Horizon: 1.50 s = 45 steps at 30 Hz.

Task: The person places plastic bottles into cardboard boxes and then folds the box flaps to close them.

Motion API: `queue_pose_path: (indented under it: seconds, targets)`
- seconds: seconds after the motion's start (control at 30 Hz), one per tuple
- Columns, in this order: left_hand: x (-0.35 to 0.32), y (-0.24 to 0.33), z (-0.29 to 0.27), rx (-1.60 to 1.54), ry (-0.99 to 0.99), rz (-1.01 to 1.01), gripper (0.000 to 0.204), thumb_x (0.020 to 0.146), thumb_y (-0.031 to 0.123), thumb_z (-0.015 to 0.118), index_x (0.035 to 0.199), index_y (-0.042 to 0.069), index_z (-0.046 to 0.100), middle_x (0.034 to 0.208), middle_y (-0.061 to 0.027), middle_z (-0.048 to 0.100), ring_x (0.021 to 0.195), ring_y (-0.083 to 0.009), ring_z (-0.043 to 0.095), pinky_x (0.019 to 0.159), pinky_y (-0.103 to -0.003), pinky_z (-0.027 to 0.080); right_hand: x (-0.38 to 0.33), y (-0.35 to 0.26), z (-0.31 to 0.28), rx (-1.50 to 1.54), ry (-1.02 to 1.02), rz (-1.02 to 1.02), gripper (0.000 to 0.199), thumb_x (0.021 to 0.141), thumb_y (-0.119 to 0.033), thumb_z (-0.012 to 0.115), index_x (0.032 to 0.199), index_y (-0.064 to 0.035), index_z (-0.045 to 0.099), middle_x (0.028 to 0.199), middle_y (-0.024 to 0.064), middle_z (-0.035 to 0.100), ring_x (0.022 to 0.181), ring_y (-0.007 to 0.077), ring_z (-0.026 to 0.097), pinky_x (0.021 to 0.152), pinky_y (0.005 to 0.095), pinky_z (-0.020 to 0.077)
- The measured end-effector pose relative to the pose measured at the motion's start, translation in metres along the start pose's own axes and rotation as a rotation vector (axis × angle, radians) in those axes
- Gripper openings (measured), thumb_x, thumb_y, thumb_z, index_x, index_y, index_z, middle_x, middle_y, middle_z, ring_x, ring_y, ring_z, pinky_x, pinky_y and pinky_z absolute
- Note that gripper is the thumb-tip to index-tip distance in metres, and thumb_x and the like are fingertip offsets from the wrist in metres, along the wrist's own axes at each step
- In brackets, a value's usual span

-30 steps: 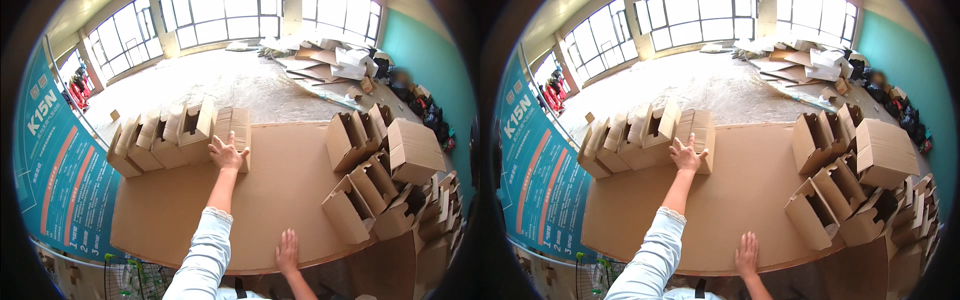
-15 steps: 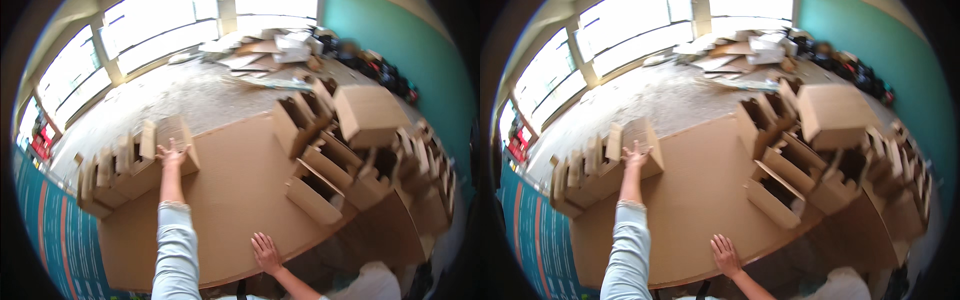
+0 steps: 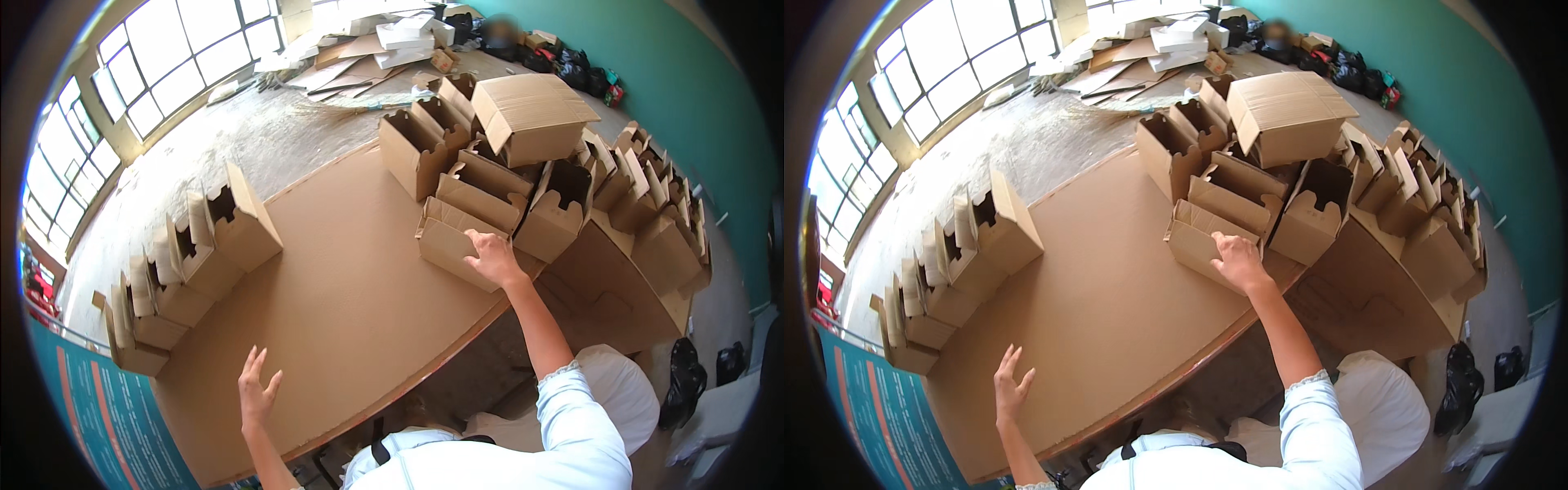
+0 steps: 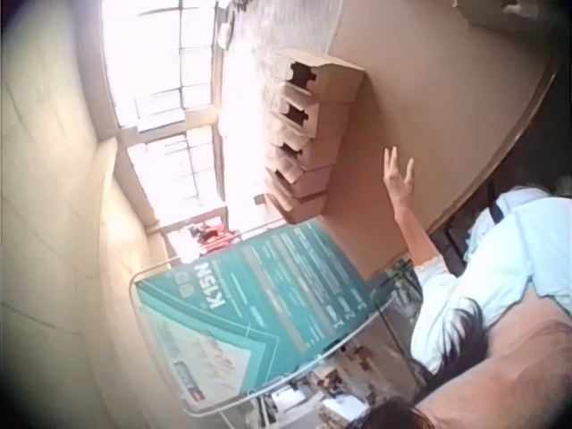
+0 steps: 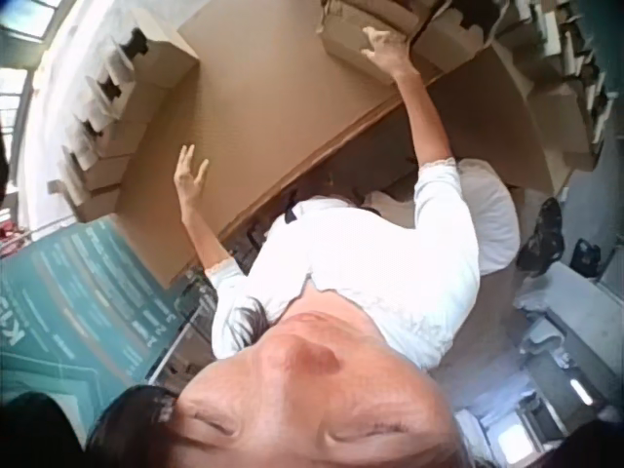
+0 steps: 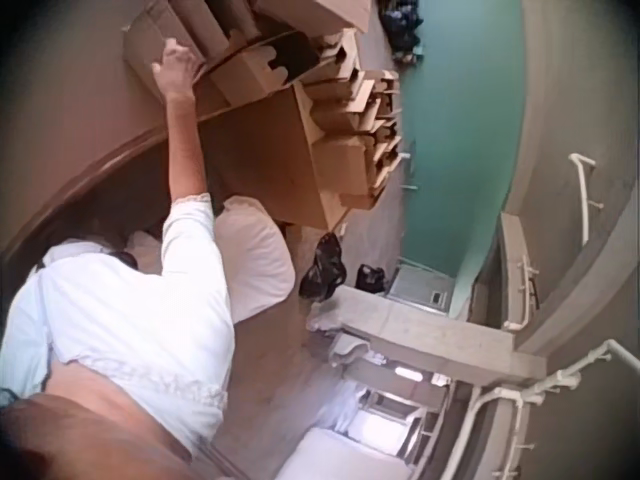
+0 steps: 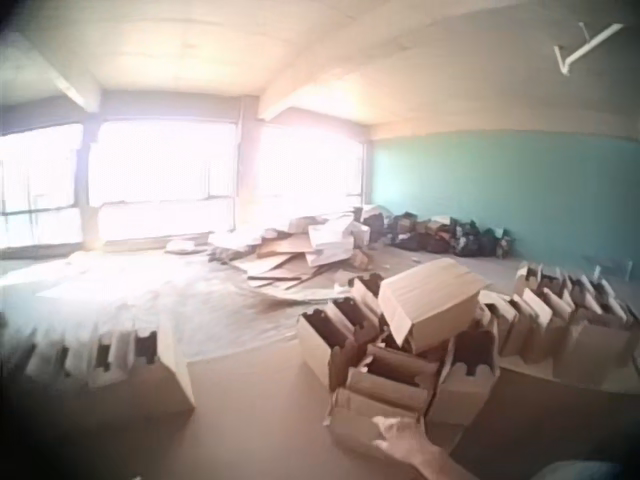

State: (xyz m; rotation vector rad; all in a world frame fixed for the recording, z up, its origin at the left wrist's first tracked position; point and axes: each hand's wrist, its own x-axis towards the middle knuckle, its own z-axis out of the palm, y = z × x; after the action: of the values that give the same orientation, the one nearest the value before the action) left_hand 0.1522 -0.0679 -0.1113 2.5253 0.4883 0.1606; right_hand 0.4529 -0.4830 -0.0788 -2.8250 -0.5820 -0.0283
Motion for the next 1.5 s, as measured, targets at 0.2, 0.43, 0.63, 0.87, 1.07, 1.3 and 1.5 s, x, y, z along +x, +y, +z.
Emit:
queue_pose_path:
  seconds: [0.2,0.43,0.63,0.87,1.07,1.3,1.5]
  targets:
    - [-0.111,-0.067,-0.033,0.109,0.216,-0.186,0.042,0.086,0.014,0.067,0.124,-0.002,0.060,0.132,-0.0212,0.058,0.122,-0.0374,0.055,0.105,-0.042,0.042,0.003,-0.054,0.017,-0.021,-0.013,-0.281,0.014,0.085,-0.009,0.065,0.091,-0.0025,0.054,0.080,0.0222,0.066,0.084,0.0409,0.066,0.072,0.0491,0.0532]
    - [-0.237,-0.129,-0.059,0.040,0.432,-0.399,0.033,0.088,0.011,0.063,0.118,-0.005,0.063,0.119,-0.0232,0.064,0.112,-0.0385,0.060,0.099,-0.041,0.046,-0.062,-0.241,0.039,0.128,-0.381,-0.703,0.018,0.090,-0.013,0.062,0.094,-0.0043,0.048,0.061,0.0227,0.054,0.064,0.0417,0.059,0.058,0.0493,0.0451]
    - [-0.368,-0.184,-0.068,0.043,0.585,-0.612,0.032,0.087,0.010,0.064,0.116,-0.004,0.063,0.114,-0.0233,0.066,0.104,-0.0378,0.063,0.091,-0.041,0.050,-0.144,-0.378,0.078,0.319,-0.476,-1.121,0.017,0.088,-0.003,0.061,0.099,-0.0120,0.052,0.057,0.0126,0.046,0.050,0.0321,0.049,0.048,0.0391,0.0398]
    - [-0.537,-0.256,-0.036,0.036,0.697,-1.160,0.031,0.083,0.013,0.069,0.110,-0.002,0.067,0.100,-0.0206,0.070,0.092,-0.0343,0.067,0.081,-0.040,0.052,-0.176,-0.420,0.100,0.181,-0.473,-1.100,0.021,0.079,-0.004,0.071,0.098,-0.0055,0.060,0.064,0.0149,0.056,0.056,0.0329,0.055,0.053,0.0380,0.0442]
    - [-0.605,-0.363,0.025,-0.035,0.638,-1.341,0.041,0.076,0.012,0.073,0.114,0.000,0.066,0.107,-0.0218,0.068,0.105,-0.0366,0.064,0.092,-0.042,0.051,-0.186,-0.419,0.095,-0.112,-0.537,-0.947,0.053,0.067,-0.004,0.079,0.118,-0.0050,0.066,0.127,0.0212,0.058,0.113,0.0386,0.056,0.096,0.0435,0.0464]
    - [-0.575,-0.496,0.073,0.248,0.395,-1.245,0.069,0.067,0.013,0.080,0.130,0.006,0.052,0.128,-0.0200,0.057,0.119,-0.0377,0.054,0.100,-0.045,0.046,-0.214,-0.451,0.084,-0.177,-0.345,-0.918,0.072,0.063,0.000,0.079,0.132,-0.0111,0.058,0.157,0.0175,0.027,0.143,0.0416,0.027,0.114,0.0485,0.0306]
    - [-0.581,-0.549,0.092,0.446,-0.180,-1.580,0.083,0.067,0.034,0.085,0.137,0.010,0.048,0.141,-0.0173,0.048,0.132,-0.0356,0.044,0.108,-0.047,0.036,-0.203,-0.453,0.087,-0.204,-0.342,-0.857,0.066,0.066,-0.008,0.080,0.128,-0.0174,0.062,0.156,0.0176,0.027,0.145,0.0409,0.022,0.118,0.0493,0.0264]
